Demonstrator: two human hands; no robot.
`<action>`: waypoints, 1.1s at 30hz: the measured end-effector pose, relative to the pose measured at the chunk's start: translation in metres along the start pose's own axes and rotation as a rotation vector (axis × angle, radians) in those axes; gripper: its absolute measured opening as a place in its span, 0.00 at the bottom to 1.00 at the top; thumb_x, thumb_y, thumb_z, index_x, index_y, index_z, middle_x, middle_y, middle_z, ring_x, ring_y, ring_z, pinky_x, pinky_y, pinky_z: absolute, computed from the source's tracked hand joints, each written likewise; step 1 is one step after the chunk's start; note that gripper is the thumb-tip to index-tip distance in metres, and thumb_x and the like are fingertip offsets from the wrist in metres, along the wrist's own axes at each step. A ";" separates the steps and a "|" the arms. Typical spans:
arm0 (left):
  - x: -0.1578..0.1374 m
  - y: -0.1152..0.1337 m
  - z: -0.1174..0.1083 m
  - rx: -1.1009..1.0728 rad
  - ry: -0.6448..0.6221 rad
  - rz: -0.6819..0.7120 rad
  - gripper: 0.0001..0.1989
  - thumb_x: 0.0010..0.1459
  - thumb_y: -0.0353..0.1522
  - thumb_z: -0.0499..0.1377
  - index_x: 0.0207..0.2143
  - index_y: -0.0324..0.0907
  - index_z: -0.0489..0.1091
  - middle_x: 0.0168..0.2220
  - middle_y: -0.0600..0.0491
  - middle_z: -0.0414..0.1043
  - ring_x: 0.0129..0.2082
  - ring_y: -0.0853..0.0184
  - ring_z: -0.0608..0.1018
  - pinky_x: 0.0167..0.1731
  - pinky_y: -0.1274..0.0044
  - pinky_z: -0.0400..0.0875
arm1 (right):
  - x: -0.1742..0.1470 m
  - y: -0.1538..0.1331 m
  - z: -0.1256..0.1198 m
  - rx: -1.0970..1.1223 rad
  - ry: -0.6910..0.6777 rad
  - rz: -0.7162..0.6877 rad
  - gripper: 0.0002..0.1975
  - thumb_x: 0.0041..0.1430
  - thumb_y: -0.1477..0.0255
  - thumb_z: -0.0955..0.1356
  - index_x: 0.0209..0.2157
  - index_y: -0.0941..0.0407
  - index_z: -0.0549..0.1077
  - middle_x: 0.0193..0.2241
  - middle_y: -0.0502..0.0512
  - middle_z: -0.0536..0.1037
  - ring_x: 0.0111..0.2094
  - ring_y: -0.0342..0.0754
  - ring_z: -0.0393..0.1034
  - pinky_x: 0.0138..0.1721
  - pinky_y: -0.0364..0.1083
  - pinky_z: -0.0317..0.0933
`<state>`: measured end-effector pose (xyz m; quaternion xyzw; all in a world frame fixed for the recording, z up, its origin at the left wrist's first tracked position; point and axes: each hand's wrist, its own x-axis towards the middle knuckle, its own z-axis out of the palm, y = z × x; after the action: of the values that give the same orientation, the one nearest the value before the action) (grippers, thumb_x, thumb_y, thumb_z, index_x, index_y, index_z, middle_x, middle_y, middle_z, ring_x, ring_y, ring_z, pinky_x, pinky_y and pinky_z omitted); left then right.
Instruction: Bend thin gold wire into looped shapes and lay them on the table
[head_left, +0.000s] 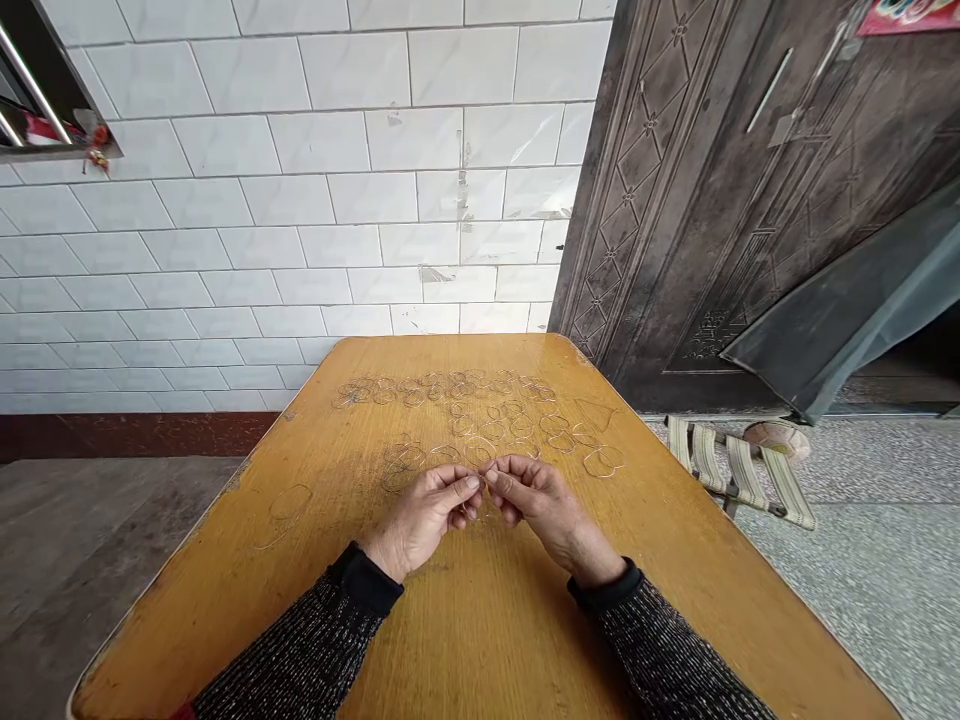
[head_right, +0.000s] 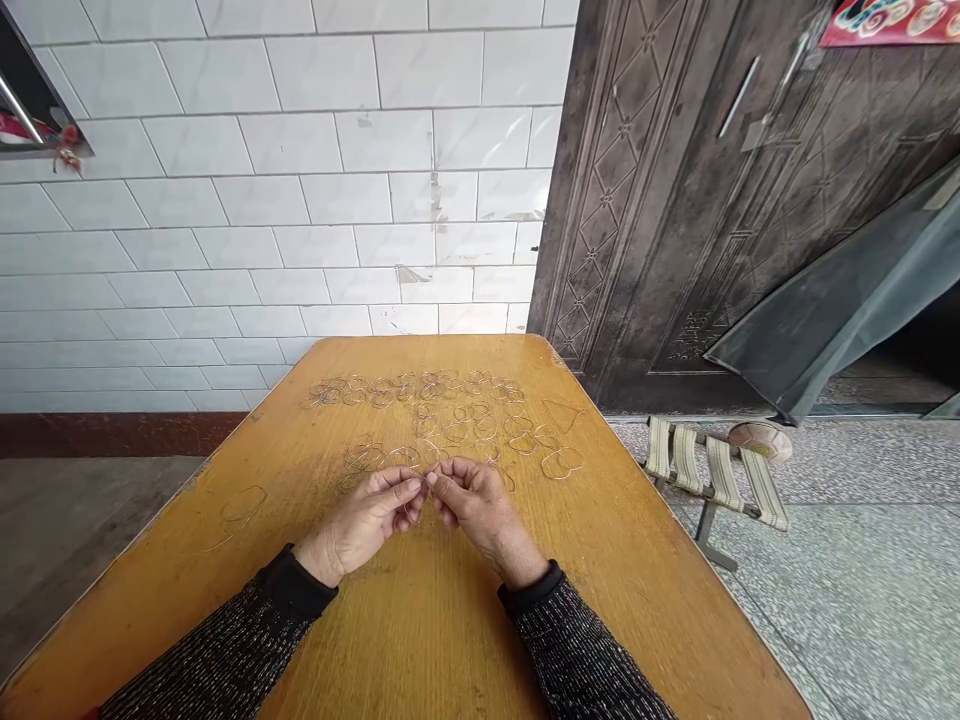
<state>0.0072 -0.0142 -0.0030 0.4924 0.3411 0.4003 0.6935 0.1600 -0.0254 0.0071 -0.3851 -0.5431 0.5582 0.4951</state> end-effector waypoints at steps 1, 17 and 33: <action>0.000 0.000 0.000 -0.011 0.020 0.009 0.11 0.47 0.37 0.62 0.27 0.37 0.68 0.23 0.56 0.64 0.22 0.75 0.66 0.22 0.80 0.53 | 0.000 -0.001 0.000 0.002 0.001 0.007 0.15 0.46 0.59 0.68 0.23 0.58 0.68 0.17 0.45 0.65 0.14 0.35 0.55 0.16 0.38 0.50; 0.000 0.000 -0.001 -0.051 -0.008 0.016 0.11 0.47 0.37 0.62 0.27 0.37 0.69 0.23 0.55 0.65 0.23 0.75 0.66 0.23 0.81 0.55 | 0.001 0.003 0.000 -0.016 0.015 -0.043 0.15 0.47 0.59 0.68 0.22 0.58 0.69 0.16 0.45 0.66 0.14 0.35 0.55 0.16 0.38 0.51; 0.001 0.005 0.001 -0.010 0.159 0.090 0.11 0.46 0.36 0.62 0.25 0.38 0.65 0.22 0.57 0.62 0.22 0.75 0.64 0.20 0.81 0.55 | -0.002 0.002 0.003 0.130 -0.051 0.087 0.15 0.43 0.61 0.71 0.25 0.58 0.70 0.21 0.48 0.70 0.21 0.38 0.64 0.18 0.36 0.58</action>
<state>0.0072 -0.0123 0.0018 0.4703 0.3707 0.4706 0.6480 0.1576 -0.0281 0.0054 -0.3611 -0.5006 0.6230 0.4805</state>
